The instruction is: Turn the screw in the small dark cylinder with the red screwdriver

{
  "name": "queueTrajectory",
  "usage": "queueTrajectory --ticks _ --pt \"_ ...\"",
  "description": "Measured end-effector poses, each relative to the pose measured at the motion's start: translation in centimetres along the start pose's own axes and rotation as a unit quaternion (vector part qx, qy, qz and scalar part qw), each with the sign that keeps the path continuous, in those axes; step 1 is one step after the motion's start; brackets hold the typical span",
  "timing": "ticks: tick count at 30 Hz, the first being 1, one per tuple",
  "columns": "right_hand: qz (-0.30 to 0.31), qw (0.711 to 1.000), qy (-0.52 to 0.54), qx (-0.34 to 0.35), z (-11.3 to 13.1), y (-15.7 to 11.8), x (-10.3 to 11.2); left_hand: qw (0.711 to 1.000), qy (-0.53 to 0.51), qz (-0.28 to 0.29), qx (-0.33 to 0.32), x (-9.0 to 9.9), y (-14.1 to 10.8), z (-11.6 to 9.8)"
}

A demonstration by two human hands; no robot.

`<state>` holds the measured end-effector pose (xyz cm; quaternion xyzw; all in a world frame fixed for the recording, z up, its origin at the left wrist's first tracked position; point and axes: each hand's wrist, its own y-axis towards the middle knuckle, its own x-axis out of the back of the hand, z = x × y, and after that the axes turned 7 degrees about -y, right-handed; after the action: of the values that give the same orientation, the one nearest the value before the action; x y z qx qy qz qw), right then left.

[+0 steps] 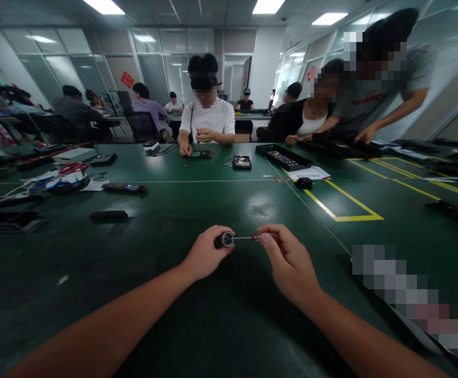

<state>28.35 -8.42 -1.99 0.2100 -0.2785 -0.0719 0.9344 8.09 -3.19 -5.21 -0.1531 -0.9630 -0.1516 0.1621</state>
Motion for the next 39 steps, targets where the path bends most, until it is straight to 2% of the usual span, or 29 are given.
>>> queueTrajectory --ticks 6,12,19,27,32,39 --pt "0.024 1.000 0.003 -0.007 0.27 0.02 0.23 1.000 0.005 0.007 0.001 0.00 -0.02 -0.12" --pt "0.004 1.000 -0.012 -0.015 0.23 0.06 0.15 1.000 0.003 0.000 -0.003 -0.03 0.05 -0.09" --pt "0.029 0.999 -0.002 -0.022 -0.02 0.27 0.22 1.000 0.012 -0.004 -0.009 -0.15 0.00 0.29" --pt "0.010 1.000 -0.010 -0.017 -0.25 0.06 -0.01 1.000 0.005 -0.006 -0.009 -0.12 0.00 0.23" --pt "0.039 0.998 0.002 -0.041 -0.26 0.24 0.03 1.000 0.010 -0.007 -0.005 -0.17 -0.02 0.19" --pt "0.009 0.999 -0.010 -0.038 -0.24 0.12 -0.17 1.000 0.015 -0.006 -0.008 -0.07 0.00 0.45"
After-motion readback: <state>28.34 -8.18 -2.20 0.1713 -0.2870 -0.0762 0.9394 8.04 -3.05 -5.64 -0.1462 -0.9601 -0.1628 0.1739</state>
